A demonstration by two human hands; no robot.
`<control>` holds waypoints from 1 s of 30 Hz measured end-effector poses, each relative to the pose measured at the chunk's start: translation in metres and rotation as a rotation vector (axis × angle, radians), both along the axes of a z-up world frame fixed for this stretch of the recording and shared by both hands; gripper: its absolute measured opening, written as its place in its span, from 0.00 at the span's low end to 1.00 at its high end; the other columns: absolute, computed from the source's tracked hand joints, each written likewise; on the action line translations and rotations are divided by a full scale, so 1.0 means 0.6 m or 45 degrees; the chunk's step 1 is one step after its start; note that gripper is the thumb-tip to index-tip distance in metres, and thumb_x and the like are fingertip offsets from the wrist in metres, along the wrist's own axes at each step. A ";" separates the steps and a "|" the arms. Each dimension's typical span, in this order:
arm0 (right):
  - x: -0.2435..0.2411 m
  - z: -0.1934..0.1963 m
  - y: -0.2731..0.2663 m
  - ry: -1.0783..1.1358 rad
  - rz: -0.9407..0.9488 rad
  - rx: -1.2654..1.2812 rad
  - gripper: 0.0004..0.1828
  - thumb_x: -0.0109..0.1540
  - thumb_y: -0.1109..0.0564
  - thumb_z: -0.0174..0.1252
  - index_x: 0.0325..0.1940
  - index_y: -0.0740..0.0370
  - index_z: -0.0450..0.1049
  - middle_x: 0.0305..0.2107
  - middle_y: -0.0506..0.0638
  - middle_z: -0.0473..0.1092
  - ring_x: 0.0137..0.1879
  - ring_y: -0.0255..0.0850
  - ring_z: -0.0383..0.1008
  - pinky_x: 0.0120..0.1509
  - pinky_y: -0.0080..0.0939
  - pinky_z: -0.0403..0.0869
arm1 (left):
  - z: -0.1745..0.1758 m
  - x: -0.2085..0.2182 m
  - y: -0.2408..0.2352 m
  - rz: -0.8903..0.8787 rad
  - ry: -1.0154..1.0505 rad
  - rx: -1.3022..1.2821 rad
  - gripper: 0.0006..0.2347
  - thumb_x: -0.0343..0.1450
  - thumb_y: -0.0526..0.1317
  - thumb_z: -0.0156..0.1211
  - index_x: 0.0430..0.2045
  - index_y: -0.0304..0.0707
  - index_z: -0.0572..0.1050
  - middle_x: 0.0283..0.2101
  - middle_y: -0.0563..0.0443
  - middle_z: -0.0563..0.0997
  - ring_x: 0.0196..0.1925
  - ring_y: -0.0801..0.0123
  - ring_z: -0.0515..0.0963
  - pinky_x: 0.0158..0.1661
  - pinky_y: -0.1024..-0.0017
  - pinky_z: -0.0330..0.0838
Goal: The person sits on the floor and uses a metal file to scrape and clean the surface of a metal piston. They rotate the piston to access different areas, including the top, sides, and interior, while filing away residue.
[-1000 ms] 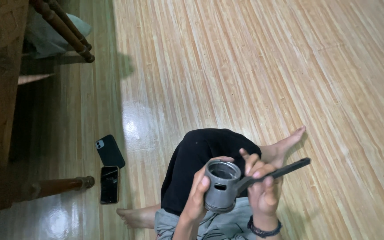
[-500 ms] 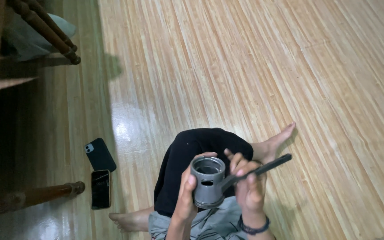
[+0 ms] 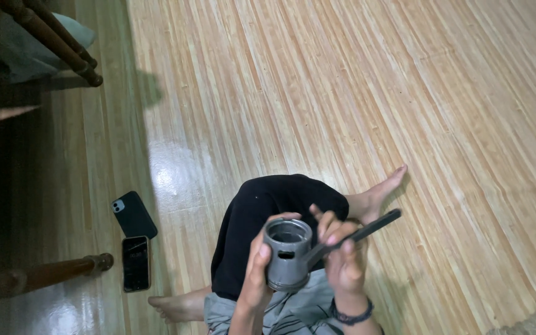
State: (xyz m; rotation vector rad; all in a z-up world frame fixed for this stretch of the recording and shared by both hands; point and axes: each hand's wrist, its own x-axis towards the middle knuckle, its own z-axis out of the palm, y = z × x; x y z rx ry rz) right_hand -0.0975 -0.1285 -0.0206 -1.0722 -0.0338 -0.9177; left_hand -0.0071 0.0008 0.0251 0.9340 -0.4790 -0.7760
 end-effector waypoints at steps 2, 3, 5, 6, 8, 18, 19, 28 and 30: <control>-0.005 -0.004 0.022 0.097 0.009 0.032 0.14 0.69 0.45 0.56 0.36 0.55 0.76 0.25 0.45 0.67 0.38 0.42 0.66 0.76 0.65 0.59 | -0.014 0.005 0.002 0.113 -0.026 0.009 0.32 0.72 0.64 0.48 0.53 0.29 0.73 0.47 0.44 0.80 0.47 0.66 0.79 0.49 0.69 0.73; 0.000 -0.004 0.011 0.100 0.013 0.034 0.14 0.69 0.45 0.56 0.36 0.55 0.76 0.25 0.45 0.67 0.38 0.42 0.66 0.76 0.65 0.59 | -0.010 0.006 -0.001 0.117 -0.023 0.011 0.32 0.72 0.64 0.48 0.53 0.29 0.73 0.47 0.44 0.80 0.47 0.66 0.79 0.49 0.69 0.73; 0.002 -0.005 -0.002 0.010 -0.049 0.010 0.11 0.71 0.48 0.53 0.41 0.55 0.74 0.30 0.45 0.69 0.44 0.41 0.67 0.77 0.65 0.59 | -0.001 0.002 -0.001 0.064 -0.061 0.041 0.33 0.71 0.65 0.48 0.52 0.28 0.73 0.45 0.45 0.80 0.45 0.68 0.79 0.47 0.72 0.72; 0.001 -0.001 -0.003 0.013 -0.051 0.015 0.11 0.71 0.48 0.53 0.41 0.55 0.74 0.30 0.45 0.69 0.44 0.41 0.67 0.77 0.65 0.59 | 0.000 -0.003 0.000 0.061 -0.058 0.047 0.33 0.71 0.65 0.48 0.52 0.28 0.73 0.45 0.45 0.80 0.45 0.68 0.79 0.47 0.72 0.72; 0.003 0.010 -0.009 -0.001 -0.081 0.058 0.11 0.71 0.46 0.55 0.40 0.53 0.75 0.27 0.43 0.68 0.42 0.39 0.66 0.78 0.65 0.58 | 0.006 -0.009 -0.001 -0.080 0.119 -0.028 0.33 0.70 0.63 0.52 0.54 0.27 0.70 0.40 0.43 0.80 0.31 0.61 0.84 0.33 0.67 0.82; 0.010 -0.015 -0.002 0.118 -0.111 0.049 0.13 0.70 0.46 0.54 0.38 0.55 0.73 0.26 0.47 0.66 0.40 0.42 0.64 0.74 0.64 0.62 | -0.032 -0.006 -0.006 0.191 0.060 0.096 0.29 0.72 0.59 0.50 0.54 0.30 0.75 0.50 0.43 0.82 0.50 0.67 0.79 0.51 0.73 0.71; 0.007 -0.010 -0.005 0.105 -0.105 0.065 0.12 0.70 0.45 0.56 0.39 0.53 0.75 0.27 0.44 0.68 0.42 0.40 0.67 0.76 0.63 0.61 | -0.023 -0.010 -0.005 0.076 0.129 0.038 0.29 0.72 0.59 0.50 0.55 0.29 0.72 0.44 0.42 0.81 0.40 0.63 0.82 0.41 0.70 0.76; 0.006 -0.027 0.003 0.157 -0.020 0.019 0.11 0.69 0.47 0.57 0.40 0.55 0.77 0.28 0.46 0.70 0.42 0.41 0.68 0.76 0.62 0.61 | -0.059 -0.003 -0.014 0.208 0.263 -0.025 0.28 0.73 0.57 0.48 0.57 0.30 0.72 0.47 0.41 0.81 0.42 0.63 0.81 0.42 0.68 0.76; 0.008 -0.023 -0.011 0.118 -0.078 0.008 0.11 0.70 0.47 0.55 0.42 0.55 0.76 0.30 0.47 0.70 0.43 0.41 0.68 0.76 0.62 0.61 | -0.054 -0.007 -0.014 0.199 0.161 0.021 0.27 0.73 0.57 0.48 0.55 0.32 0.75 0.51 0.43 0.81 0.50 0.66 0.80 0.47 0.71 0.74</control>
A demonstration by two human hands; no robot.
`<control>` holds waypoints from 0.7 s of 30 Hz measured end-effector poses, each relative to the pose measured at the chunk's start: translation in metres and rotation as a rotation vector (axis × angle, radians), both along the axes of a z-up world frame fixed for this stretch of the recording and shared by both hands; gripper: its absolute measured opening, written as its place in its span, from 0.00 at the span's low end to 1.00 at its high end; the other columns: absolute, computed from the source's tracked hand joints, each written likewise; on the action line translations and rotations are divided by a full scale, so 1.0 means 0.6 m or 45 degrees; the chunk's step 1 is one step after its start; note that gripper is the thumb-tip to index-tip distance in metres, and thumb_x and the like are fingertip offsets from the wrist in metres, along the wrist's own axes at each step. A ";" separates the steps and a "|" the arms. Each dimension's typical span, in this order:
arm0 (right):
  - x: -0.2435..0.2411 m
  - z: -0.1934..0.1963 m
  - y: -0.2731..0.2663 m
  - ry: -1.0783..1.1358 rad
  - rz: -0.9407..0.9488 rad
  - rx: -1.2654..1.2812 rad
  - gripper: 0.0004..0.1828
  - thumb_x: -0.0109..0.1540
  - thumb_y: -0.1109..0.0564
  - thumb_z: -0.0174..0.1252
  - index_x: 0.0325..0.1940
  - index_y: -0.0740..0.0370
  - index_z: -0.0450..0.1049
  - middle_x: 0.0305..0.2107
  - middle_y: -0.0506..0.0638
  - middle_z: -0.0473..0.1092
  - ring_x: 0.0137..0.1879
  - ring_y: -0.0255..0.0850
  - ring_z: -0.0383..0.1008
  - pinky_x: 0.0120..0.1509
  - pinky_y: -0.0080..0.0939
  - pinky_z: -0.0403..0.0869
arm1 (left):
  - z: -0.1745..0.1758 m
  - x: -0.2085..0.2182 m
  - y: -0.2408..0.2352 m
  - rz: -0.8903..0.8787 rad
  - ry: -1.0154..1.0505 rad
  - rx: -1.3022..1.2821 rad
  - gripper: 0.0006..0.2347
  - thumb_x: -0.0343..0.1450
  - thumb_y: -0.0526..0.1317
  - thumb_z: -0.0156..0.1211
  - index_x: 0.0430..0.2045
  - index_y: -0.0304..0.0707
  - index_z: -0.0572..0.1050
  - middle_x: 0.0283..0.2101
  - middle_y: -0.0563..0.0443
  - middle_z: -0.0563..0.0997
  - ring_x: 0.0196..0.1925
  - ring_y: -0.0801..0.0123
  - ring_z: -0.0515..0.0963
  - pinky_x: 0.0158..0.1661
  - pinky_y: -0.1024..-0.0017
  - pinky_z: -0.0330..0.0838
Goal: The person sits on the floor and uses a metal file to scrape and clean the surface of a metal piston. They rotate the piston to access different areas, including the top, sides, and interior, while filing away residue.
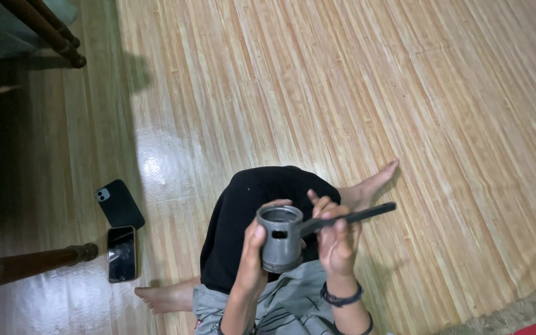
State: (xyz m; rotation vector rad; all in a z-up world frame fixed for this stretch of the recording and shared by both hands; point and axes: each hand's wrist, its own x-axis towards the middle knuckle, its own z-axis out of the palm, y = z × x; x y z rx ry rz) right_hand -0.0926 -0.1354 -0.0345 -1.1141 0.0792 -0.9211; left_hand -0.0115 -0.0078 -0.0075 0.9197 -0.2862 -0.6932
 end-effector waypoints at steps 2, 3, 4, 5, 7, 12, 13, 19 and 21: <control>-0.001 0.006 -0.015 -0.019 -0.049 0.030 0.11 0.69 0.45 0.58 0.41 0.52 0.78 0.28 0.42 0.71 0.43 0.38 0.69 0.78 0.64 0.59 | 0.022 0.000 -0.002 -0.225 0.072 -0.047 0.30 0.70 0.59 0.52 0.55 0.29 0.70 0.42 0.41 0.82 0.30 0.57 0.85 0.32 0.66 0.81; -0.005 0.008 -0.008 -0.024 -0.049 0.026 0.11 0.69 0.45 0.58 0.41 0.52 0.78 0.28 0.42 0.71 0.43 0.38 0.69 0.78 0.64 0.59 | 0.021 0.002 -0.003 -0.225 0.067 -0.050 0.30 0.70 0.59 0.52 0.55 0.29 0.70 0.42 0.41 0.82 0.30 0.57 0.85 0.32 0.66 0.81; -0.010 0.009 -0.001 0.022 -0.023 0.022 0.11 0.69 0.45 0.58 0.39 0.51 0.77 0.28 0.41 0.71 0.40 0.38 0.69 0.77 0.63 0.59 | 0.019 0.004 -0.004 -0.154 0.007 -0.005 0.31 0.70 0.60 0.52 0.54 0.29 0.72 0.44 0.42 0.82 0.39 0.62 0.83 0.40 0.68 0.77; -0.015 0.010 0.006 0.068 0.003 0.019 0.11 0.68 0.45 0.58 0.37 0.50 0.77 0.27 0.40 0.71 0.38 0.37 0.69 0.76 0.62 0.60 | 0.017 0.005 -0.005 -0.082 -0.053 0.041 0.31 0.69 0.61 0.52 0.53 0.29 0.74 0.47 0.44 0.82 0.47 0.66 0.81 0.49 0.71 0.73; -0.016 0.004 0.013 0.067 0.060 0.005 0.13 0.68 0.44 0.59 0.37 0.53 0.77 0.26 0.44 0.70 0.37 0.39 0.69 0.77 0.63 0.60 | 0.012 0.010 -0.003 -0.062 -0.048 0.025 0.30 0.70 0.60 0.51 0.54 0.29 0.73 0.50 0.43 0.81 0.49 0.64 0.81 0.48 0.69 0.75; -0.010 0.013 -0.005 0.011 0.055 -0.061 0.13 0.71 0.45 0.55 0.41 0.54 0.76 0.25 0.45 0.67 0.37 0.39 0.68 0.77 0.63 0.61 | 0.030 0.006 0.005 -0.189 -0.138 0.056 0.28 0.71 0.61 0.50 0.51 0.32 0.74 0.44 0.45 0.81 0.45 0.68 0.79 0.47 0.72 0.72; -0.011 0.016 -0.006 0.000 0.016 -0.053 0.13 0.71 0.44 0.55 0.40 0.54 0.76 0.25 0.44 0.67 0.37 0.38 0.68 0.78 0.63 0.61 | 0.035 0.002 0.006 -0.221 -0.105 0.027 0.28 0.71 0.60 0.51 0.51 0.30 0.73 0.43 0.45 0.79 0.41 0.68 0.80 0.40 0.70 0.78; -0.016 0.007 0.013 0.035 0.097 -0.086 0.14 0.69 0.46 0.56 0.36 0.56 0.76 0.25 0.45 0.69 0.36 0.40 0.69 0.76 0.65 0.60 | 0.011 0.012 0.005 -0.089 -0.098 -0.043 0.29 0.71 0.60 0.51 0.51 0.29 0.74 0.49 0.43 0.80 0.48 0.65 0.80 0.48 0.70 0.74; -0.020 0.004 0.006 0.028 0.146 -0.082 0.14 0.69 0.47 0.56 0.37 0.58 0.77 0.26 0.47 0.70 0.39 0.41 0.71 0.77 0.66 0.60 | 0.021 0.014 0.008 -0.083 -0.145 -0.033 0.28 0.72 0.59 0.48 0.51 0.28 0.74 0.49 0.43 0.80 0.47 0.66 0.80 0.47 0.71 0.74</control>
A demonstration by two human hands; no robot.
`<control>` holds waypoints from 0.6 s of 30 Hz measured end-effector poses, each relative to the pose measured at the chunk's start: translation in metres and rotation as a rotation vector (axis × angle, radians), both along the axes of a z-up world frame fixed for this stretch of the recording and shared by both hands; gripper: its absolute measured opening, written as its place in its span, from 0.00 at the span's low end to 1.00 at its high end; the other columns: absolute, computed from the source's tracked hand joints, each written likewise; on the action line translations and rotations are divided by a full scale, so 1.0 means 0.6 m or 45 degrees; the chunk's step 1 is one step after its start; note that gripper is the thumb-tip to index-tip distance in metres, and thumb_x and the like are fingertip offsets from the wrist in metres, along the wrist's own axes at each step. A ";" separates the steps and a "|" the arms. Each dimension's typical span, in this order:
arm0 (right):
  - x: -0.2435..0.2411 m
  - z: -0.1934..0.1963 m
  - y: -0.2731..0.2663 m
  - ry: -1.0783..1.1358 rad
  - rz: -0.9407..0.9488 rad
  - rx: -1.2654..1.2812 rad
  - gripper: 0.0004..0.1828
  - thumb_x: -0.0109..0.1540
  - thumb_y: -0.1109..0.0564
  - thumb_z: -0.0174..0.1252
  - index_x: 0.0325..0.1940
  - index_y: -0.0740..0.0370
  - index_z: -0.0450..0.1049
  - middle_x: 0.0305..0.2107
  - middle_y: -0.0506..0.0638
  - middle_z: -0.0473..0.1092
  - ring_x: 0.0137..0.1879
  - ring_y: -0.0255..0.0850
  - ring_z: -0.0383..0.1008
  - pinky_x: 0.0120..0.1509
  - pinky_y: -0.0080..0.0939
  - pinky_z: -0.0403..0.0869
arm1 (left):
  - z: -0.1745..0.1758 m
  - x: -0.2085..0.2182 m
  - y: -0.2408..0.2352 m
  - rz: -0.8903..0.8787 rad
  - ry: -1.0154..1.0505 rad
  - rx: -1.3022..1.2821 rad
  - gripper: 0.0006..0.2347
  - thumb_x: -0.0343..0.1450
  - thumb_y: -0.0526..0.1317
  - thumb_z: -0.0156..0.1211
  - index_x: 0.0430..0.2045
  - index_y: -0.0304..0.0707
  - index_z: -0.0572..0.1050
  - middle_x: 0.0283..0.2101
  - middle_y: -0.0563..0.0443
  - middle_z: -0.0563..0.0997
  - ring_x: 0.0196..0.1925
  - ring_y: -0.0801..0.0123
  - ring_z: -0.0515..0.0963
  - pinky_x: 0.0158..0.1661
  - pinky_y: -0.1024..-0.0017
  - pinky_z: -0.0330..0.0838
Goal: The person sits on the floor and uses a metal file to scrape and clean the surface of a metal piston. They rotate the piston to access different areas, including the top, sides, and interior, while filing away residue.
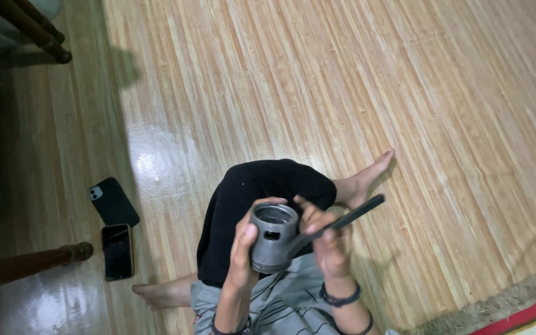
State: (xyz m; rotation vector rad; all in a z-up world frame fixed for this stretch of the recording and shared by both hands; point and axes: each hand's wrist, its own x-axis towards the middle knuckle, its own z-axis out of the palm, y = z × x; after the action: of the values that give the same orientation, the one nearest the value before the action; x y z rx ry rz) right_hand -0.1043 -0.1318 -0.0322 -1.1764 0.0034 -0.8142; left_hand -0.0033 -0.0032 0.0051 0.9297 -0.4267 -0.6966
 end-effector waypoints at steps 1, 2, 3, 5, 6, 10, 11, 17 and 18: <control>0.001 0.004 -0.009 -0.036 -0.016 -0.006 0.13 0.70 0.47 0.54 0.40 0.56 0.76 0.26 0.46 0.69 0.40 0.40 0.70 0.77 0.65 0.59 | 0.008 0.000 0.001 -0.069 -0.057 0.025 0.29 0.72 0.60 0.48 0.50 0.29 0.74 0.46 0.44 0.81 0.45 0.67 0.80 0.48 0.71 0.73; 0.002 0.008 -0.018 -0.073 -0.032 -0.013 0.11 0.72 0.48 0.51 0.42 0.54 0.75 0.27 0.44 0.67 0.40 0.39 0.69 0.78 0.64 0.58 | 0.017 -0.001 0.003 -0.139 -0.114 0.051 0.29 0.71 0.61 0.47 0.48 0.30 0.75 0.43 0.45 0.82 0.44 0.67 0.80 0.48 0.71 0.72; 0.002 0.011 -0.015 -0.076 -0.028 -0.011 0.11 0.72 0.48 0.51 0.42 0.54 0.75 0.27 0.44 0.67 0.40 0.39 0.69 0.78 0.64 0.58 | 0.018 -0.001 0.003 -0.135 -0.118 0.053 0.29 0.71 0.61 0.47 0.48 0.30 0.75 0.43 0.45 0.82 0.44 0.67 0.80 0.48 0.71 0.72; -0.001 0.018 -0.012 -0.055 -0.094 -0.024 0.13 0.70 0.47 0.54 0.38 0.55 0.75 0.24 0.45 0.67 0.36 0.38 0.67 0.77 0.64 0.60 | 0.020 -0.004 0.003 -0.123 -0.066 -0.008 0.30 0.73 0.61 0.44 0.49 0.28 0.74 0.45 0.43 0.81 0.45 0.66 0.80 0.49 0.70 0.73; -0.003 0.015 -0.002 -0.053 -0.091 -0.027 0.13 0.70 0.47 0.54 0.38 0.55 0.75 0.24 0.45 0.67 0.36 0.38 0.67 0.77 0.64 0.60 | 0.017 -0.004 0.003 -0.120 -0.063 -0.011 0.30 0.73 0.61 0.44 0.49 0.28 0.74 0.45 0.43 0.81 0.45 0.66 0.80 0.49 0.70 0.73; -0.005 0.005 0.005 0.002 -0.020 -0.045 0.13 0.69 0.46 0.56 0.38 0.55 0.77 0.24 0.47 0.69 0.37 0.40 0.70 0.78 0.66 0.60 | 0.012 0.002 0.004 -0.045 0.026 -0.038 0.29 0.73 0.60 0.46 0.52 0.29 0.73 0.43 0.45 0.81 0.43 0.68 0.80 0.45 0.72 0.74; -0.005 0.003 0.002 -0.010 -0.073 -0.096 0.13 0.70 0.46 0.56 0.40 0.54 0.77 0.25 0.44 0.69 0.36 0.39 0.68 0.77 0.66 0.61 | 0.013 0.003 0.008 -0.015 -0.081 0.055 0.29 0.73 0.61 0.46 0.51 0.30 0.73 0.44 0.46 0.81 0.44 0.70 0.79 0.46 0.73 0.72; -0.004 0.018 0.007 -0.028 -0.064 -0.023 0.14 0.69 0.44 0.59 0.38 0.54 0.78 0.22 0.44 0.67 0.34 0.37 0.66 0.76 0.63 0.61 | 0.027 0.006 0.010 -0.096 -0.112 0.016 0.28 0.73 0.59 0.43 0.49 0.29 0.74 0.45 0.44 0.82 0.47 0.66 0.80 0.51 0.70 0.72; -0.004 0.020 0.008 -0.026 -0.067 -0.032 0.14 0.69 0.44 0.59 0.38 0.54 0.78 0.22 0.44 0.67 0.34 0.37 0.66 0.76 0.63 0.61 | 0.023 0.009 0.006 -0.098 -0.110 0.007 0.28 0.73 0.59 0.43 0.49 0.29 0.74 0.45 0.44 0.82 0.47 0.66 0.80 0.51 0.70 0.72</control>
State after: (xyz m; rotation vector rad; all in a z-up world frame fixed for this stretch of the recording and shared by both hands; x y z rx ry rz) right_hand -0.1064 -0.1268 -0.0201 -1.1952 0.0072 -0.8749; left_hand 0.0018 0.0005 0.0190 0.9553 -0.5398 -0.7298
